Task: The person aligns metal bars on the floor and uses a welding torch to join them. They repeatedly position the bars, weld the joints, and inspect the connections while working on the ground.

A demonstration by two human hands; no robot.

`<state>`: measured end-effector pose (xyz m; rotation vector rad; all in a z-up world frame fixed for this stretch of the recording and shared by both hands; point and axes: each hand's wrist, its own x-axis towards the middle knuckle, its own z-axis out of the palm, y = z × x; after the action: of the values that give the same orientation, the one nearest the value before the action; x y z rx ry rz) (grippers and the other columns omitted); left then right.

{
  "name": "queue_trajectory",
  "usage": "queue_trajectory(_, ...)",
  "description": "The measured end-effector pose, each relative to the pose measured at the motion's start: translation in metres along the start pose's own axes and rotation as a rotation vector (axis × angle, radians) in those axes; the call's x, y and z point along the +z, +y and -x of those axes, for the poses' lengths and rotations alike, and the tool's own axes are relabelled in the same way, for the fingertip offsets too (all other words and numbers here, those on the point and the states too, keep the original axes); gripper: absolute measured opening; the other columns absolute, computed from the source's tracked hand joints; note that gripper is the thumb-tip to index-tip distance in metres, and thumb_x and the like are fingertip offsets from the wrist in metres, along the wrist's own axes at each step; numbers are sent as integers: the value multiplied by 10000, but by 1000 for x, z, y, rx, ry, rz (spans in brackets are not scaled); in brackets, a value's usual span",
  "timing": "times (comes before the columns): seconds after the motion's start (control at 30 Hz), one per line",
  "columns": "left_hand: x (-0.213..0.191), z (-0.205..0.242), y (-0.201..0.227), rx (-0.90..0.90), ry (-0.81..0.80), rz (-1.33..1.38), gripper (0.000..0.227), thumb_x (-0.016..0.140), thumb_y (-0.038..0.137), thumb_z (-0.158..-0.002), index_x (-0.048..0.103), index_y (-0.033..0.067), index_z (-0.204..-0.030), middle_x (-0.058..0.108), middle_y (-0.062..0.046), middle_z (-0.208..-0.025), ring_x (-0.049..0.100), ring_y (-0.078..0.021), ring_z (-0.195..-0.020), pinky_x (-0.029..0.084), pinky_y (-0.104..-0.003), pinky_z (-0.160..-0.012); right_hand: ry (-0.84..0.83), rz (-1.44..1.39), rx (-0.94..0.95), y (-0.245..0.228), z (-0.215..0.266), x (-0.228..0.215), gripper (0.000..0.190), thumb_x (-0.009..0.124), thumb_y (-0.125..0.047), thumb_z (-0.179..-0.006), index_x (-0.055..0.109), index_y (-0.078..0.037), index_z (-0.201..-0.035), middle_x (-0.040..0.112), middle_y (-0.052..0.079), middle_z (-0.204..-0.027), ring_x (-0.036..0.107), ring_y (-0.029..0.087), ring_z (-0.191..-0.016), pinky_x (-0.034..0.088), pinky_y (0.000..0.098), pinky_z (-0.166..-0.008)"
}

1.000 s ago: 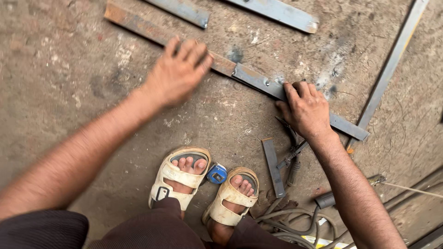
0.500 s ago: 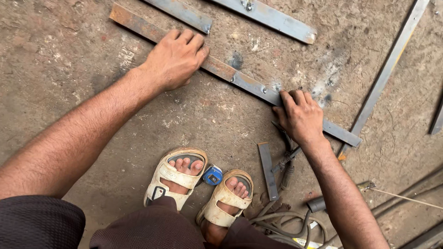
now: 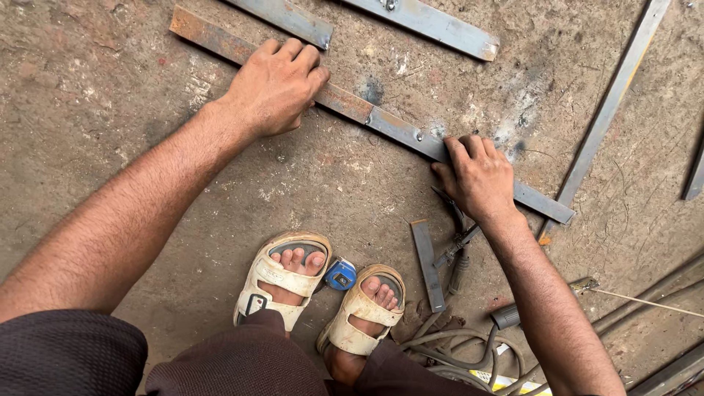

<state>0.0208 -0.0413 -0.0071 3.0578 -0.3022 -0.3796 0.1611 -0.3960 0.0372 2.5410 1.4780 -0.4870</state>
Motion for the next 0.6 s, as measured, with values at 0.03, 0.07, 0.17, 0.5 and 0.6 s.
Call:
queue_trajectory(0.03,0,-1,-1,-6,11,12,559,809,335,-818,662,91,-1299,597,-116,-1186,571,-236,-1108,488,-396,-873,2,-6,0,0,0,-1,502,723,-461,-938,654,-102,-1282,643,106,-1123,638,255,-1038,565,405,-825)
queue_trajectory(0.07,0,-1,-1,-13,21,26,521,806,337,-835,670,95,-1277,597,-115,-1185,572,-235,-1120,486,-401,-885,4,-10,2,-1,0,-1,490,721,-453,-942,656,-105,-1280,643,102,-1122,639,254,-1042,565,404,-828)
queue_trajectory(0.17,0,-2,-3,-20,27,56,477,806,336,-845,684,105,-1244,600,-111,-1188,573,-237,-1140,484,-411,-893,5,-20,11,-1,1,-1,460,721,-435,-948,660,-111,-1270,646,93,-1117,641,255,-1048,566,404,-835)
queue_trajectory(0.5,-4,-1,-4,-12,48,82,482,798,325,-839,694,107,-1256,618,-96,-1194,585,-231,-1112,487,-409,-870,45,-28,2,-3,0,0,429,743,-407,-947,677,-100,-1239,652,84,-1092,649,252,-1031,569,398,-824)
queue_trajectory(0.6,-1,0,-4,-14,59,88,438,791,322,-862,701,108,-1234,623,-91,-1175,587,-227,-1115,487,-410,-879,47,-32,8,-3,0,-1,428,749,-405,-943,682,-95,-1229,655,87,-1085,653,253,-1026,572,396,-812)
